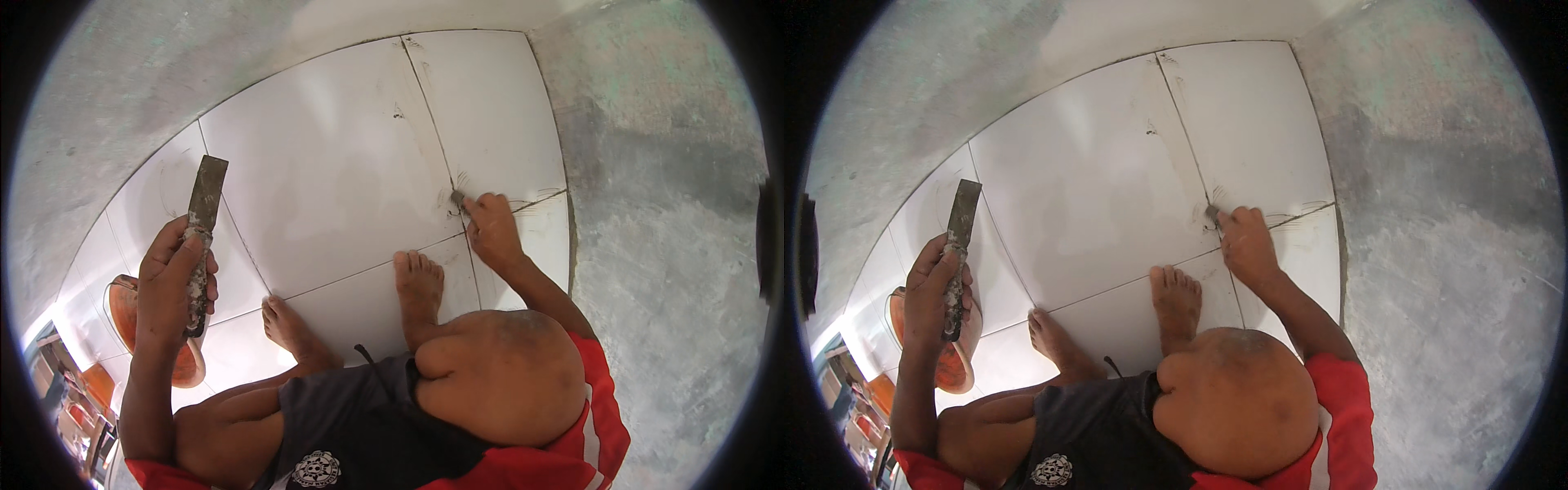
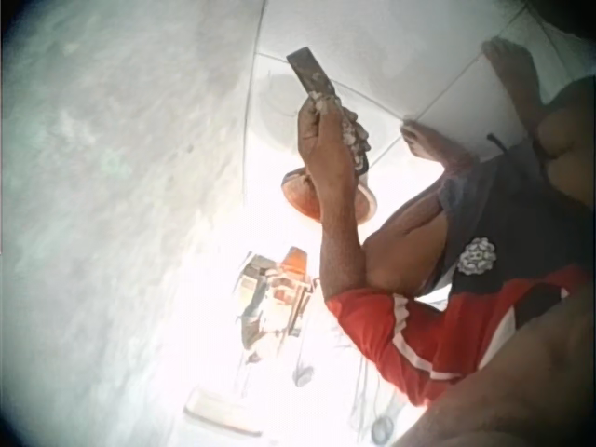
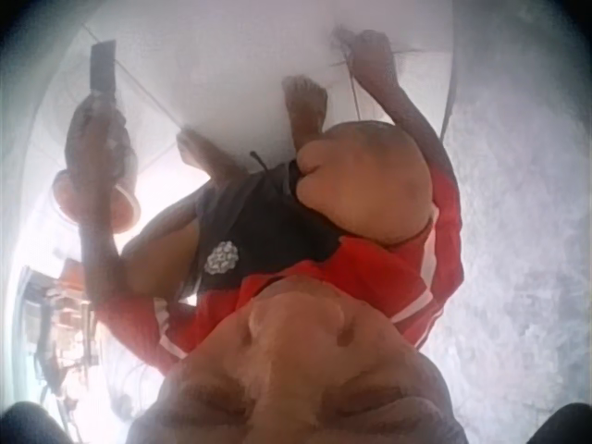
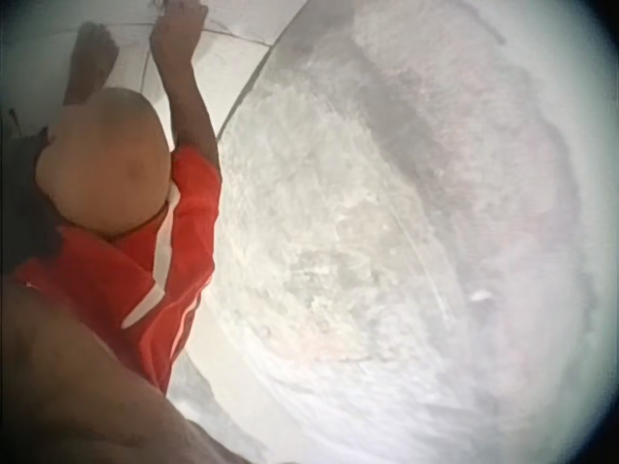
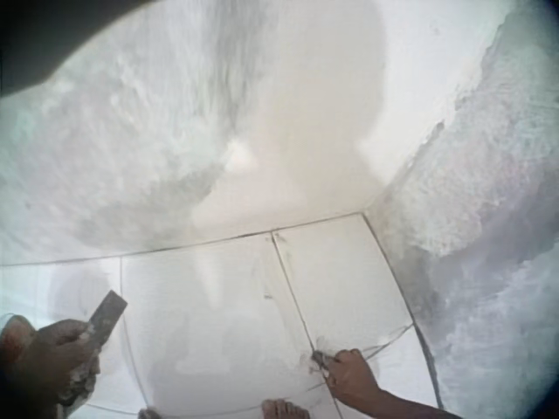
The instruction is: The person applies grout to the gaps between white floor tiles using a small trowel and a larger scraper. They repeatedly scoop grout from a bucket and spread it into the joints, smoothing the surface.
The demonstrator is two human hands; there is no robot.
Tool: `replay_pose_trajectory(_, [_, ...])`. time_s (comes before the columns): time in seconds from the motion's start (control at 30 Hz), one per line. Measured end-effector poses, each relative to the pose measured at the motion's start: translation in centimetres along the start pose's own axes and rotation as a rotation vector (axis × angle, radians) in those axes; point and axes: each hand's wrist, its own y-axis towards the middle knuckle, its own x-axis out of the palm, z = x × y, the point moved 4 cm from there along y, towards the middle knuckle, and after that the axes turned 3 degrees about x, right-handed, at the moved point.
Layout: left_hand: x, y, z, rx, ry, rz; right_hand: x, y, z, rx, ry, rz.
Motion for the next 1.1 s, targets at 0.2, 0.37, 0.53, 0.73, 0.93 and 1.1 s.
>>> replay_pose_trajectory(0.2, [-0.2, 0.2, -0.1, -0.008, 0.005, -0.048, -0.4, -2.9, -1.0, -0.026, -0.075, -0.241])
replay_pose_trajectory(0.37, [0.1, 0.3, 0.1, 0.004, 0.014, -0.052, -3.0, 0.7, 0.1, 0.104, 0.002, -0.07])
replay_pose_trajectory(0.53, [-0.5, 0.3, 0.0, 0.008, 0.03, -0.001, -0.2, -0.9, -1.3, -0.042, -0.019, -0.308])
replay_pose_trajectory(0.73, [-0.7, 0.4, -0.9, -0.025, -0.007, -0.01, -0.6, -3.1, 0.1, 0.089, 0.007, -0.152])
replay_pose_trajectory(0.93, [0.0, 0.6, -0.1, 0.014, 0.023, -0.029, 1.1, -5.7, -3.1, 0.08, 0.144, -0.14])
replay_pose_trajectory(1.1, [0.0, 0.5, 0.0, -0.006, 0.002, -0.027, -1.4, -4.8, 3.8, 0.266, 0.013, 0.158])
